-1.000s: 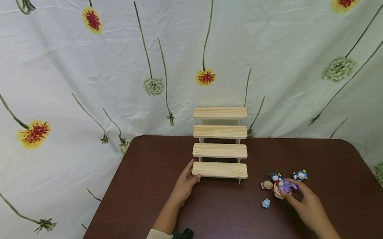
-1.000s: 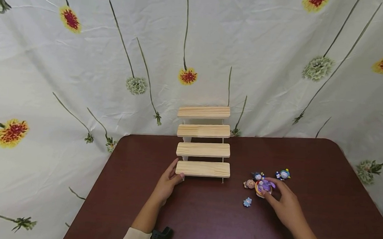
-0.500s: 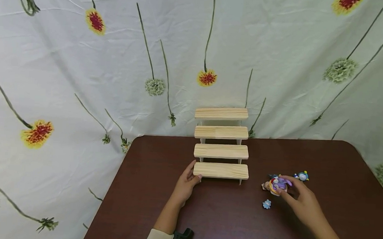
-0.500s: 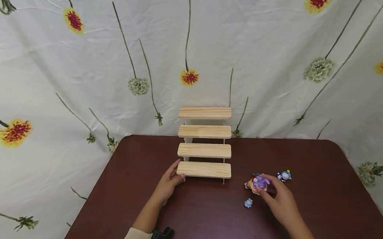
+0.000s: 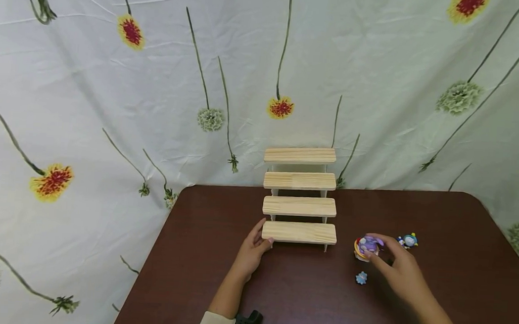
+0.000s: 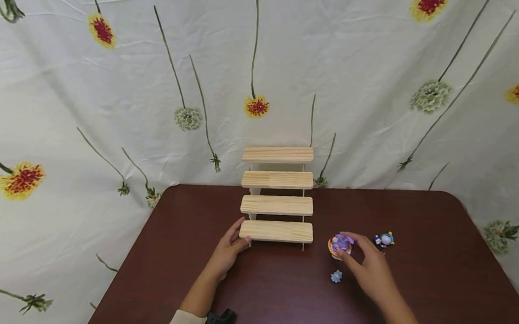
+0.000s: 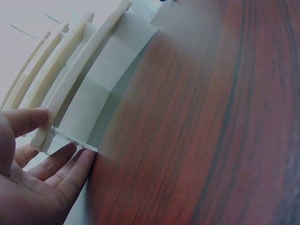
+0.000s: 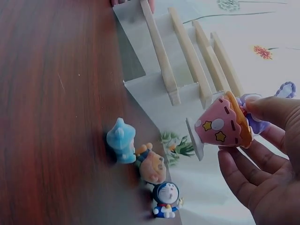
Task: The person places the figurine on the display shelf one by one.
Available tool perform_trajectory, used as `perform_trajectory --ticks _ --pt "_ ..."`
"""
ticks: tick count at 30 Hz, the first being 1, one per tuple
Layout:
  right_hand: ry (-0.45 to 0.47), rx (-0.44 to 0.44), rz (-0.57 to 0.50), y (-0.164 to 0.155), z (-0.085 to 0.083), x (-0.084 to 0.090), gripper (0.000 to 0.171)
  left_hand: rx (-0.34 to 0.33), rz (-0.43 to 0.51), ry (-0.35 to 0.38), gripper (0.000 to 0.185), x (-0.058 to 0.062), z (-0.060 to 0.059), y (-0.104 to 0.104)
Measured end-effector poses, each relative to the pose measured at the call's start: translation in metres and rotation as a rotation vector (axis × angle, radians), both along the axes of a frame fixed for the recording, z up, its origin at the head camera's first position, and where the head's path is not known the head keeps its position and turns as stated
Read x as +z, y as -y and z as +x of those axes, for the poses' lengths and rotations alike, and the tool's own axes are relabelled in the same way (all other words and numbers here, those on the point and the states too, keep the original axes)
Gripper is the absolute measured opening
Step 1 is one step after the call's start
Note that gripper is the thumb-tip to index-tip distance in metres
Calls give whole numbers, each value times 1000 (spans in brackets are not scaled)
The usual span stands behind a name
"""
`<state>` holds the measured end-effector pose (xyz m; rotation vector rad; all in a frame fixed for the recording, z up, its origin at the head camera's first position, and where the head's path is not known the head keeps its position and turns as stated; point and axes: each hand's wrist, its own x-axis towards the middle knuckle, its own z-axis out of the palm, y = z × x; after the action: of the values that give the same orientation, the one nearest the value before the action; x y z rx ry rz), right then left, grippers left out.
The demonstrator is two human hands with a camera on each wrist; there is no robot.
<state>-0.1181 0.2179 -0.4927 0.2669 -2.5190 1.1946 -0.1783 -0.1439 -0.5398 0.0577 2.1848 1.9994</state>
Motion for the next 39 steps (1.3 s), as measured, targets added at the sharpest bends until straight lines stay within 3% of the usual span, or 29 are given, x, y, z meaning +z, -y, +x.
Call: perform_trajectory --ticks 17,24,33,39 --pt "45 87 -90 25 -11 5 36 10 7 7 67 -3 1 -1" --pt "60 63 -45 37 -16 6 38 6 16 2 68 -4 1 0" --pt "171 110 -135 52 -22 9 40 10 22 7 68 -6 1 1" --pt "126 94 -101 60 -24 7 40 18 15 8 68 -7 2 0"
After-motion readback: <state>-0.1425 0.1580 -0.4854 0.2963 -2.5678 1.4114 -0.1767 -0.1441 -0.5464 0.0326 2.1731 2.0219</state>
